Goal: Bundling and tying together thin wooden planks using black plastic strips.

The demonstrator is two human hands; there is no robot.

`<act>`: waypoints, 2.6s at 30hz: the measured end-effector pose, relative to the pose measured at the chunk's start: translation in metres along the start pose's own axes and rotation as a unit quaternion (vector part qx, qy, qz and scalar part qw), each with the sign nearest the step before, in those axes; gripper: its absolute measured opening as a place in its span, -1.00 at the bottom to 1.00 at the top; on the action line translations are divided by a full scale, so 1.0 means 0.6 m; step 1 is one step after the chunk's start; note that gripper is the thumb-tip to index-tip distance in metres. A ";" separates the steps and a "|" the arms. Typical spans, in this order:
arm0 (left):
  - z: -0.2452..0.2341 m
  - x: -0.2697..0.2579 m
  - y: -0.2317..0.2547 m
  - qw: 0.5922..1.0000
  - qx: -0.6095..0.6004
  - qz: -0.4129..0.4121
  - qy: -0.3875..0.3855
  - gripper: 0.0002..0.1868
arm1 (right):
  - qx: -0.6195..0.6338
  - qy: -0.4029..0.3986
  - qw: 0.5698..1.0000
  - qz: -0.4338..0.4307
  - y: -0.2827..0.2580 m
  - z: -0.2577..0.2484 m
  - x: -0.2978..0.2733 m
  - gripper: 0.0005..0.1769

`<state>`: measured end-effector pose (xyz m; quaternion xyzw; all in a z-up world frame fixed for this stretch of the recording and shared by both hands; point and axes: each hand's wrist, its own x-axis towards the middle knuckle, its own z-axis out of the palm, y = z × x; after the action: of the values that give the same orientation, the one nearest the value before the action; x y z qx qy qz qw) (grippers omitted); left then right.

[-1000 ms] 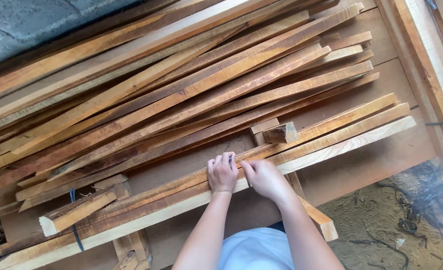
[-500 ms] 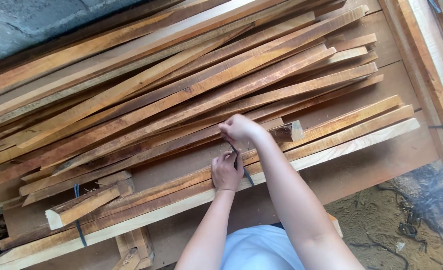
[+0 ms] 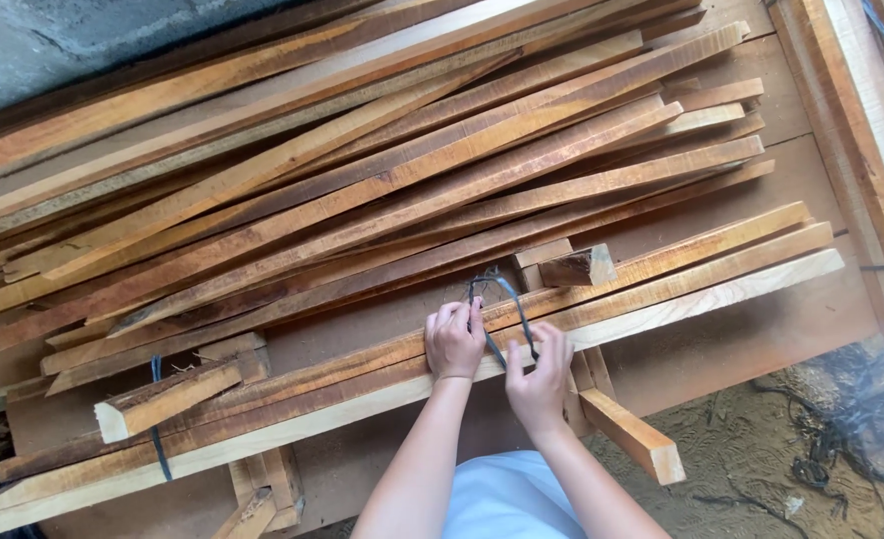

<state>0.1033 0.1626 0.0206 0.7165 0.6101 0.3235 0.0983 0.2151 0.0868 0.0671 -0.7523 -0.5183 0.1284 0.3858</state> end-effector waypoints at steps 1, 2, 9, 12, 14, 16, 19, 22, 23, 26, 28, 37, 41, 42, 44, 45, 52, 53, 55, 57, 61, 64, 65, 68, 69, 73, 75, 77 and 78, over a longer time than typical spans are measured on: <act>0.002 -0.001 -0.001 1.000 -0.002 0.000 -0.001 -0.79 | -0.002 0.001 1.000 0.000 0.001 -0.002 -0.009 -0.77; 0.004 -0.003 -0.002 1.000 -0.003 0.000 0.000 -0.81 | -0.025 -0.009 1.000 -0.006 0.002 -0.004 -0.019 -0.74; 0.002 -0.001 0.002 1.000 0.003 0.002 0.006 -0.81 | 0.266 0.036 0.962 0.050 -0.107 -0.045 0.077 -0.61; -0.006 0.004 0.005 1.000 0.016 0.008 0.008 -0.78 | 0.343 -0.104 0.922 0.147 -0.102 -0.046 0.108 -0.48; -0.008 0.006 0.009 1.000 0.023 0.008 0.012 -0.76 | 0.252 -0.083 0.957 0.118 -0.088 -0.038 0.107 -0.65; 0.003 0.016 0.003 0.999 0.036 0.002 0.018 -0.74 | 0.161 -0.068 0.981 0.085 -0.082 -0.022 0.122 -0.80; 0.007 -0.009 -0.006 0.999 0.037 0.009 0.003 -0.82 | -0.074 0.028 0.996 -0.028 -0.089 -0.018 0.118 -0.83; 0.018 -0.008 -0.010 0.999 0.037 0.009 -0.012 -0.85 | -0.091 0.016 0.990 -0.107 -0.075 -0.004 0.120 -0.96; 0.021 -0.015 -0.014 0.999 0.034 0.005 -0.031 -0.88 | -0.115 -0.068 0.990 -0.051 -0.056 0.016 0.105 -0.88; 0.011 -0.016 -0.015 0.997 0.035 -0.002 -0.066 -0.88 | -0.085 -0.178 0.978 0.063 -0.020 0.061 0.086 -0.71; 0.007 -0.014 -0.018 0.996 0.038 -0.006 -0.086 -0.85 | -0.034 -0.205 0.971 0.122 -0.003 0.088 0.095 -0.66; 0.012 -0.013 -0.010 0.995 0.055 -0.015 -0.082 -0.92 | -0.041 -0.314 0.935 0.162 -0.060 0.137 0.254 -0.48; 0.021 -0.012 -0.009 0.996 0.064 -0.015 -0.053 -0.74 | 0.042 -0.291 0.947 0.127 -0.095 0.156 0.316 -0.56; 0.023 -0.012 -0.012 0.997 0.063 -0.004 -0.047 -0.73 | 0.069 -0.300 0.943 0.126 -0.099 0.165 0.328 -0.55; -0.002 -0.002 0.004 0.997 0.060 -0.008 -0.046 -0.74 | 0.022 -0.343 0.927 0.148 -0.095 0.151 0.328 -0.44; -0.012 0.009 0.012 0.998 0.056 -0.009 -0.042 -0.75 | -0.026 -0.381 0.909 0.165 -0.094 0.145 0.333 -0.28; 0.020 -0.019 -0.018 0.998 0.046 -0.004 -0.032 -0.76 | 0.017 -0.191 0.978 0.082 -0.026 0.054 0.123 -0.51; 0.016 -0.015 -0.017 0.998 0.040 0.001 -0.039 -0.80 | -0.013 -0.231 0.971 0.061 -0.013 0.050 0.094 -0.57; 0.010 -0.014 -0.014 0.998 0.031 0.006 -0.048 -0.83 | -0.044 -0.270 0.961 0.042 0.015 0.055 0.057 -0.61; 0.007 -0.012 -0.016 0.998 -0.001 -0.002 -0.058 -0.88 | -0.038 -0.191 0.980 -0.038 0.041 0.076 0.044 -0.75; 0.008 -0.015 -0.018 0.998 -0.016 -0.021 -0.055 -0.82 | 0.006 -0.238 0.971 -0.025 0.059 0.076 0.049 -0.76; 0.007 -0.010 -0.028 0.996 -0.058 -0.020 -0.068 -0.79 | 0.000 -0.251 0.967 -0.036 0.049 0.069 0.057 -0.73; 0.000 -0.005 -0.033 0.990 -0.077 -0.032 -0.116 -0.75 | -0.035 -0.231 0.972 -0.038 0.052 0.077 0.055 -0.75; -0.016 0.024 -0.052 0.968 -0.133 -0.065 -0.204 -0.70 | -0.070 -0.186 0.980 -0.025 0.048 0.095 0.053 -0.84; -0.020 0.035 -0.057 0.950 -0.172 -0.088 -0.247 -0.70 | -0.073 -0.164 0.984 -0.008 0.047 0.098 0.054 -0.91; 0.007 0.054 -0.113 0.925 -0.181 -0.126 -0.308 -0.78 | -0.021 -0.094 0.995 -0.013 0.045 0.089 0.058 -0.96; 0.028 0.059 -0.140 0.927 -0.111 -0.129 -0.335 -0.73 | 0.029 -0.071 0.997 0.001 0.068 0.087 0.048 -0.89; 0.005 0.076 -0.118 0.925 -0.117 -0.119 -0.341 -0.74 | 0.046 -0.112 0.990 0.078 0.010 0.056 0.069 -0.86; -0.004 0.087 -0.105 0.923 -0.122 -0.109 -0.348 -0.74 | 0.064 -0.151 0.974 0.154 -0.018 0.040 0.082 -0.81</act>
<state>0.0529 0.2257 0.0066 0.6955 0.5676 0.1134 0.4257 0.2148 0.1426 0.0692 -0.7690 -0.4391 0.3310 0.3259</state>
